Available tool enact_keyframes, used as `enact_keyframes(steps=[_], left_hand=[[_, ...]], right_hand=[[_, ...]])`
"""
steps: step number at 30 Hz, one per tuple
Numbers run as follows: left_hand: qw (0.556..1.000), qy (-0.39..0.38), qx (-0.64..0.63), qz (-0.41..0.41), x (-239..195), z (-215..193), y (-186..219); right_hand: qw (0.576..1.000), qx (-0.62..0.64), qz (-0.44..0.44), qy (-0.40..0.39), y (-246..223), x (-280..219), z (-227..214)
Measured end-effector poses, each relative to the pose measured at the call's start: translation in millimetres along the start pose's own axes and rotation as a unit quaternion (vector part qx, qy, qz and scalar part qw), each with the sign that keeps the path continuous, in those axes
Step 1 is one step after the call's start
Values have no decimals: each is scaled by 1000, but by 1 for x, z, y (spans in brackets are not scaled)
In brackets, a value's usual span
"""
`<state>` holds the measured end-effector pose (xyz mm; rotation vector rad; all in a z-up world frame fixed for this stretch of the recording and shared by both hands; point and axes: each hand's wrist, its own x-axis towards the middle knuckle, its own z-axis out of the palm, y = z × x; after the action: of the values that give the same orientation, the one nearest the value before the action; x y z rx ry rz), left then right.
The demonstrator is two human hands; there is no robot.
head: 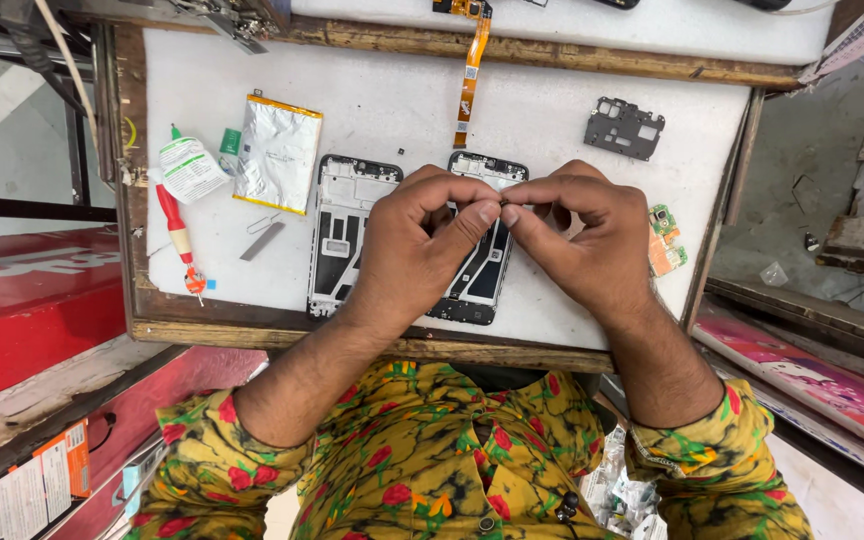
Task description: The person assembles internal components of a disassembled smartphone on a workbench. They place a small metal bracket, apply adhesive, and position a logic board within the phone chassis. The person handles the phone frame, bracket, adhesive, and logic board.
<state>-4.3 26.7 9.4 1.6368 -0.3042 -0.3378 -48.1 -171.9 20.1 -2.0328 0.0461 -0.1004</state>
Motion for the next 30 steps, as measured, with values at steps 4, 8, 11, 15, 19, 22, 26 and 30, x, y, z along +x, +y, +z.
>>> enact_keyframes(steps=[4, 8, 11, 15, 19, 22, 26, 30], left_hand=[[1000, 25, -1, -11, 0, 10, 1], [999, 43, 27, 8, 0, 17, 2], [997, 50, 40, 37, -1, 20, 4], [990, 65, 85, 96, -3, 22, 7], [987, 58, 101, 113, -4, 23, 9], [985, 57, 108, 123, -3, 22, 10], [982, 58, 103, 144, -2, 16, 12], [952, 59, 166, 250, 1, 7, 12]], right_hand=[[999, 38, 38, 2, 4, -1, 1], [999, 25, 39, 22, 7, -2, 2], [998, 40, 46, 24, 9, -2, 2], [997, 57, 47, 30, 10, -4, 2], [995, 75, 48, 41, 11, -7, 2], [996, 68, 41, 45, 11, -7, 2], [997, 68, -9, 36, 10, -4, 1], [992, 120, 27, 14, 8, -6, -1]])
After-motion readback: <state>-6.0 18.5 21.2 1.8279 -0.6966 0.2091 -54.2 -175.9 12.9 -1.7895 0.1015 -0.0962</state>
